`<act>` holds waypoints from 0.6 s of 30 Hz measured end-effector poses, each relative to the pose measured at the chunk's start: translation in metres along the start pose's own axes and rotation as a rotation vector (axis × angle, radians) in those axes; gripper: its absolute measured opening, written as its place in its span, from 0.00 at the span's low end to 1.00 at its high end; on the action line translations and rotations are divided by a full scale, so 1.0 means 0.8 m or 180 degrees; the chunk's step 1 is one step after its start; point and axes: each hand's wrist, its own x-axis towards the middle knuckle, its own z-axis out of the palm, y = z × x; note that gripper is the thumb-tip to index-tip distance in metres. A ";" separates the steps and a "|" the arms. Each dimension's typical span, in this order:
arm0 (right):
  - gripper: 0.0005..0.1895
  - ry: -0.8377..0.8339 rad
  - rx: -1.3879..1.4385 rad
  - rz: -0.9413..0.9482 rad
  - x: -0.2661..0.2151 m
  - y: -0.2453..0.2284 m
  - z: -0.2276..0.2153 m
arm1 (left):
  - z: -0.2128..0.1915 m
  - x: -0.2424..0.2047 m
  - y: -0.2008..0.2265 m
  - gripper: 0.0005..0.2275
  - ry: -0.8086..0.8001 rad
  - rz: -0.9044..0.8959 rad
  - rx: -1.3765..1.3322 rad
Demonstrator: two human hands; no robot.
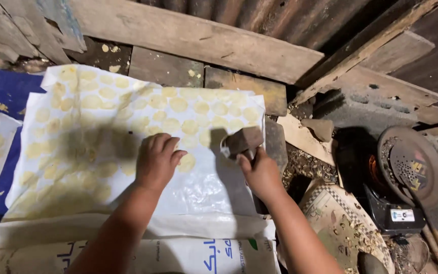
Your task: Processing nuts by cracking them with a mallet, roasting them on a stove, and sorting the pieces.
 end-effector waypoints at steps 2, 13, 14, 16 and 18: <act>0.31 0.0107 0.0101 0.0139 -0.023 -0.022 -0.008 | -0.010 -0.014 0.005 0.14 -0.0045 -0.0123 -0.0144; 0.25 -0.0119 0.0204 -0.0007 -0.018 -0.022 0.013 | 0.014 -0.006 0.050 0.10 -0.0260 0.0222 -0.0274; 0.24 -0.0022 0.0332 0.0110 -0.030 -0.032 -0.001 | 0.022 -0.003 0.062 0.09 -0.0258 0.0202 -0.0409; 0.23 0.0063 0.0441 0.0251 -0.060 -0.053 -0.028 | 0.035 -0.004 0.079 0.09 -0.0273 0.0166 -0.0565; 0.19 0.1124 0.0667 -0.0412 -0.092 -0.080 -0.060 | 0.045 0.003 0.084 0.07 -0.0718 -0.0242 -0.0592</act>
